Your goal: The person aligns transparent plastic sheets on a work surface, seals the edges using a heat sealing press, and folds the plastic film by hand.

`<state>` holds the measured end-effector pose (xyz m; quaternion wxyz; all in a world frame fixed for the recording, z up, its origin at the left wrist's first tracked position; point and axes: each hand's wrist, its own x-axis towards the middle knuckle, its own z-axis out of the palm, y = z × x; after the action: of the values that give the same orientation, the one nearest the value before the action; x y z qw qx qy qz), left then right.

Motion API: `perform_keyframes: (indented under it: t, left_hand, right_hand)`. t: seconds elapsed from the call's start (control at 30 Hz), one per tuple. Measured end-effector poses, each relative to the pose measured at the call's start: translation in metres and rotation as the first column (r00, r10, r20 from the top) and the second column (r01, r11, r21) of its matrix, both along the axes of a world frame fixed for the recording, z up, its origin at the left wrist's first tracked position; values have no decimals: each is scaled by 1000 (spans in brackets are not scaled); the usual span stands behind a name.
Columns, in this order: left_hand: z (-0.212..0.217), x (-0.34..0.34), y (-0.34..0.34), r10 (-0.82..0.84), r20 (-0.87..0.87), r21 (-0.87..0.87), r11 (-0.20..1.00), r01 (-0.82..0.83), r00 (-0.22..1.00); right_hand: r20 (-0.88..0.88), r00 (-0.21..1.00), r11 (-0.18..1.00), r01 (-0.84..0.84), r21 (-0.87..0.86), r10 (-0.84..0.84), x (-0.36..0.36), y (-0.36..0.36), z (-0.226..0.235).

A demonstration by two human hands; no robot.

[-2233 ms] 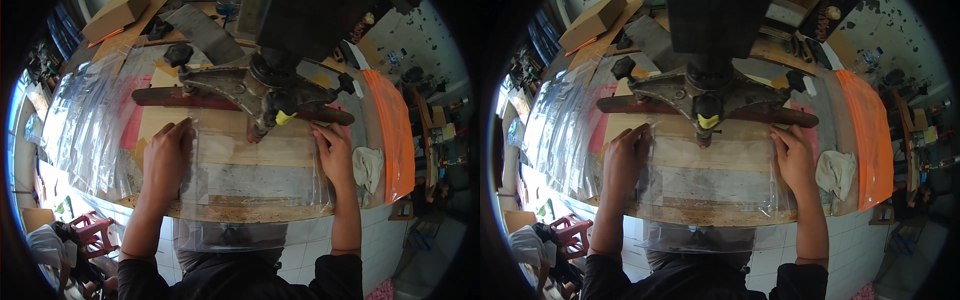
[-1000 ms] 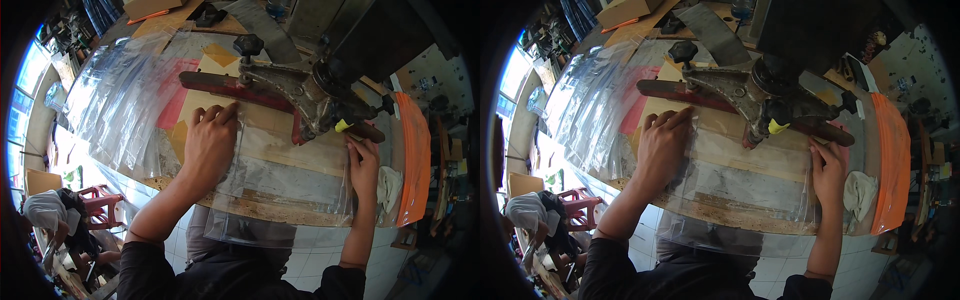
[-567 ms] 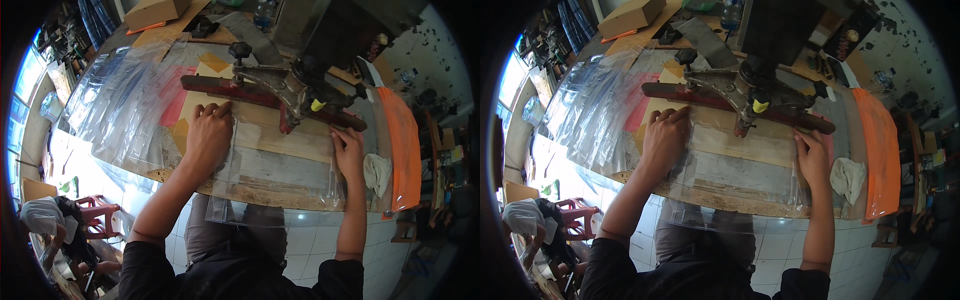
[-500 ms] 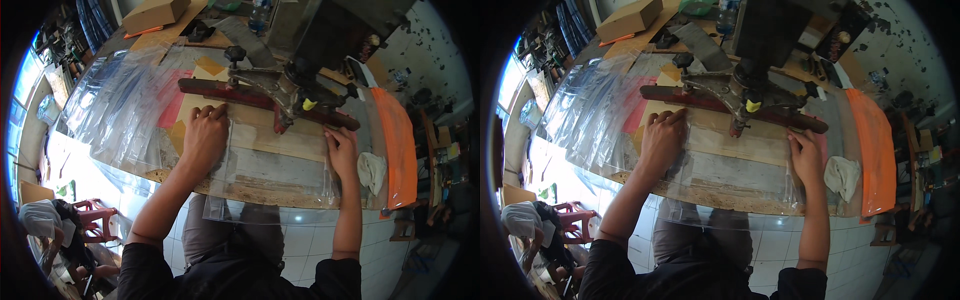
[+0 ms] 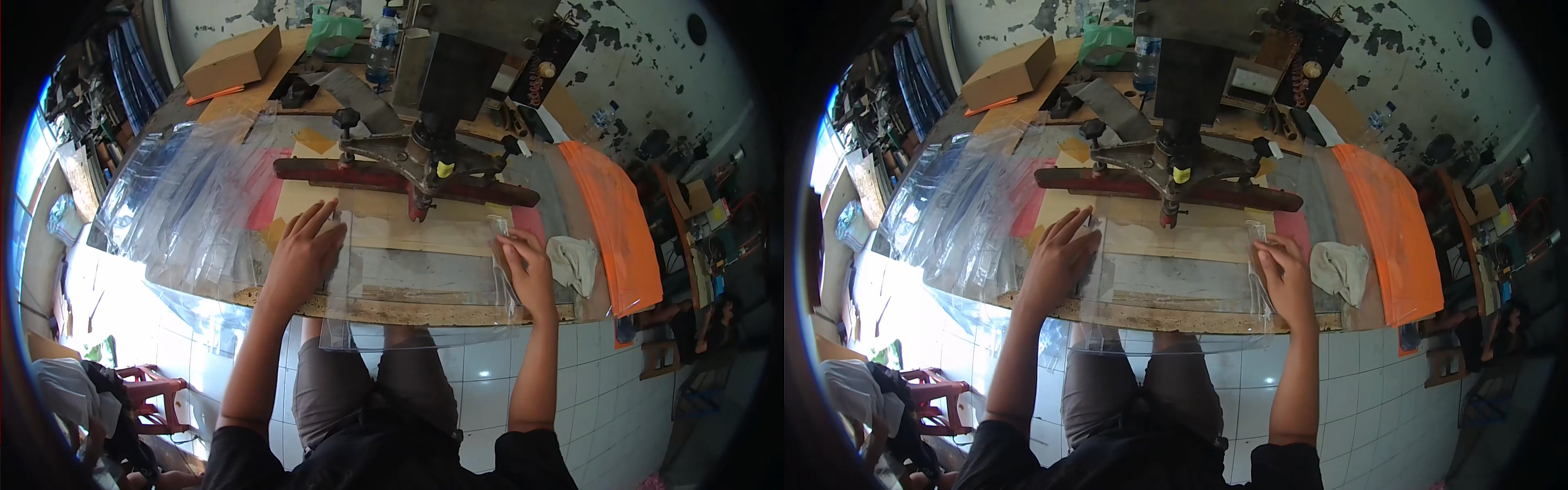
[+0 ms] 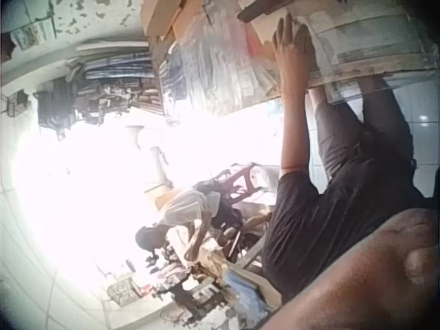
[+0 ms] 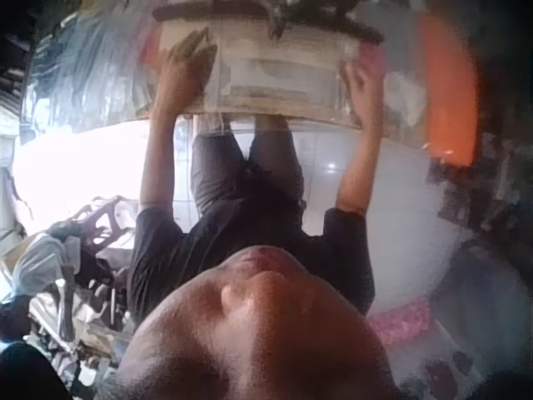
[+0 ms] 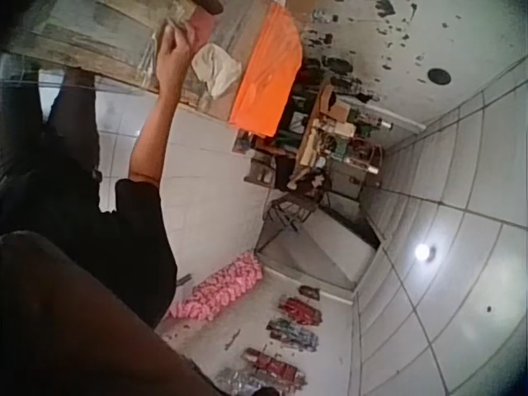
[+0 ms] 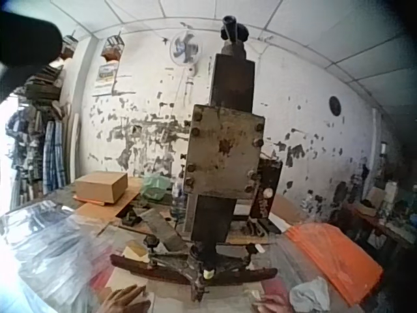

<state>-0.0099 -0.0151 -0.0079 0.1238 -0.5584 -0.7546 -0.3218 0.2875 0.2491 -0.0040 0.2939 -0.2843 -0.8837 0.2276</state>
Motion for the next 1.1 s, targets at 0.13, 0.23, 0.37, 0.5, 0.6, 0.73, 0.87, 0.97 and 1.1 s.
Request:
perform_keyframes:
  t: [0.13,0.23,0.37,0.5,0.6,0.73,0.87,0.97,1.1]
  left_hand:
    - [0,7,-18,-29,26,94,995,26,999]
    - [5,8,-18,-42,77,83,996,36,996]
    - [2,8,-14,-25,47,103,994,20,999]
    - [2,8,-16,-25,62,94,995,19,998]
    - [2,8,-15,-21,48,98,995,17,999]
    - [1,9,-16,-17,50,116,993,11,999]
    - [2,9,-17,-25,61,133,991,16,998]
    - [2,8,-18,-31,41,143,989,25,999]
    - [0,8,-17,-31,37,154,988,25,999]
  right_hand:
    - [-226,972,996,80,44,-68,11,-21,-7]
    - [-303,947,987,137,82,-107,12,-18,-7]
    - [-363,924,970,188,154,-122,12,-16,-9]
    - [-368,927,971,147,191,-68,15,-15,-13]
    - [-380,924,957,153,246,-50,16,-15,-12]
    - [-440,895,950,194,247,-69,16,-17,-13]
    - [-457,888,951,188,245,-58,17,-18,-14]
    - [-446,893,940,196,279,-54,17,-18,-13]
    - [-444,895,940,193,280,-51,17,-19,-14]
